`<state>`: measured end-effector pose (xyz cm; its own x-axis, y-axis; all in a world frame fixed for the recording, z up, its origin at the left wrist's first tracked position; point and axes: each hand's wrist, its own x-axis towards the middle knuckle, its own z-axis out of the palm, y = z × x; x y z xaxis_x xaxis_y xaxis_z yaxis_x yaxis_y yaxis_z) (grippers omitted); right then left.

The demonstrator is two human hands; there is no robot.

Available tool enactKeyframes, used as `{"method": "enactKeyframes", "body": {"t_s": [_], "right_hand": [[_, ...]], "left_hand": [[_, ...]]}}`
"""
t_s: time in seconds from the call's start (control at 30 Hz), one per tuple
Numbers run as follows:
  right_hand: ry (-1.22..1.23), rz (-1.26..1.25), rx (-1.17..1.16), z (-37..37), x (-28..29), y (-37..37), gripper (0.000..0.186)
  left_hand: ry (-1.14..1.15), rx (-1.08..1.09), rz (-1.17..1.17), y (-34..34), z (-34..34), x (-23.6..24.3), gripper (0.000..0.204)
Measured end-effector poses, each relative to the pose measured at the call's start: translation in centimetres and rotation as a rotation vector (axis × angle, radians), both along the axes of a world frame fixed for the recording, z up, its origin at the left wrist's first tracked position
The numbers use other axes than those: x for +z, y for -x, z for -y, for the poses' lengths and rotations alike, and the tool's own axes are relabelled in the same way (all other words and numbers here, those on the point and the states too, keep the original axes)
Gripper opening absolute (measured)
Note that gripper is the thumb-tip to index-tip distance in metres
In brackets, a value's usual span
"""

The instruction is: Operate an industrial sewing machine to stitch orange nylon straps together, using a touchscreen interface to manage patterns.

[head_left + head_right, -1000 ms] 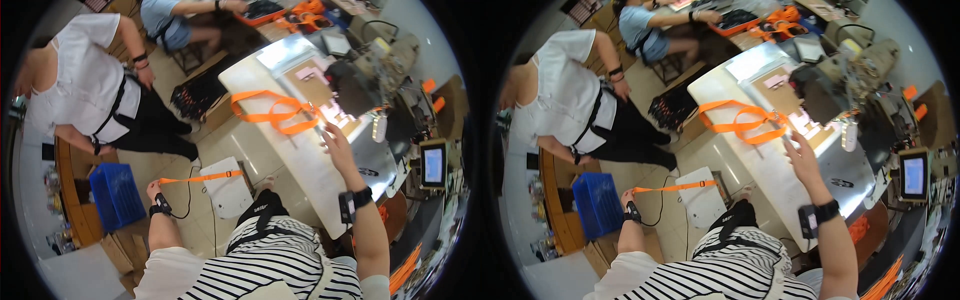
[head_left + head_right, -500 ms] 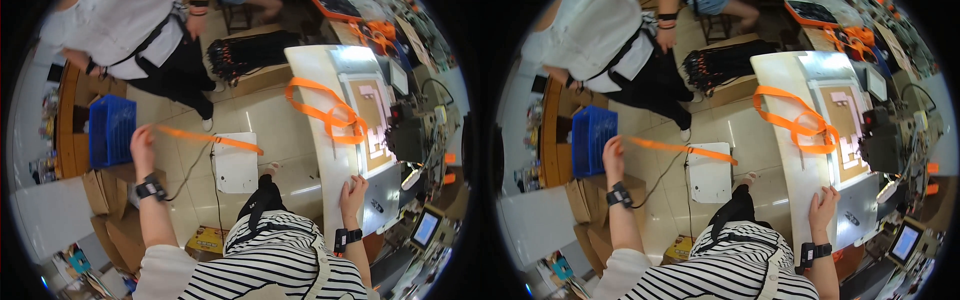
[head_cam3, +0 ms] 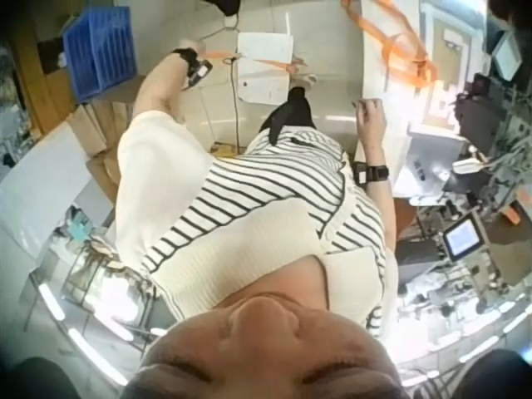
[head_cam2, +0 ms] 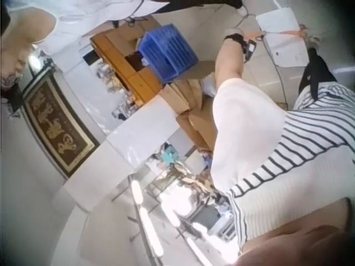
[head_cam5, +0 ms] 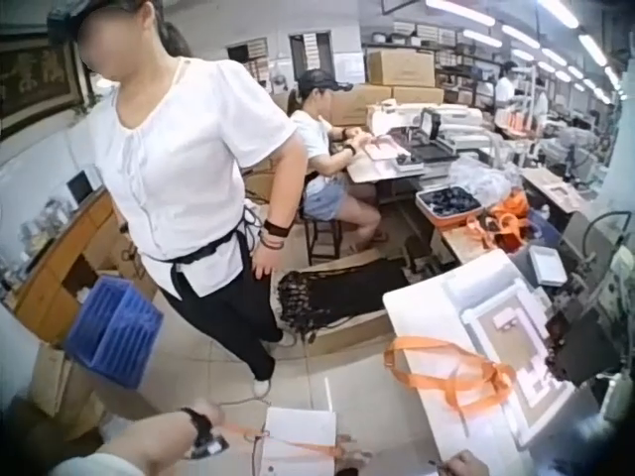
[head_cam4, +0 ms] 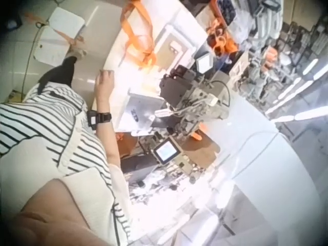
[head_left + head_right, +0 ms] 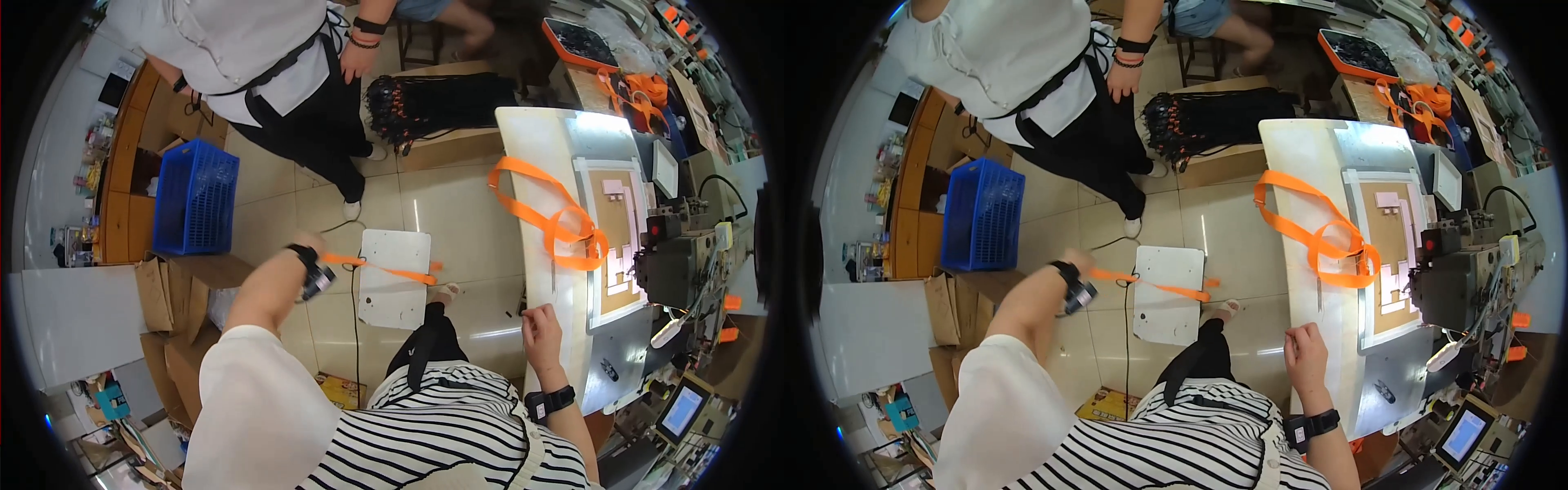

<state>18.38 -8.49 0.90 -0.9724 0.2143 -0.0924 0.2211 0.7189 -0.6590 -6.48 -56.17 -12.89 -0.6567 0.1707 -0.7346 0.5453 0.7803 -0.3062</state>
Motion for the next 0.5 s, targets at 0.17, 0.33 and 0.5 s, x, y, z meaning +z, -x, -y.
{"method": "enactKeyframes", "body": {"t_s": [0.17, 0.33, 0.5], "right_hand": [[-0.171, -0.057, 0.028, 0.0, -0.9, 0.6, 0.006], [-0.343, -0.179, 0.064, 0.5, -1.4, 0.7, 0.008], [-0.326, -0.243, 0.066, 0.2, -1.7, 0.2, 0.009]], "left_hand": [[-0.185, 0.074, -0.362, 12.5, -5.1, 10.0, 0.021], [-1.526, 0.088, 0.111, 1.0, -20.8, 8.6, 0.014], [-1.327, 0.312, 1.055, -20.4, -25.9, 13.5, 0.016]]}}
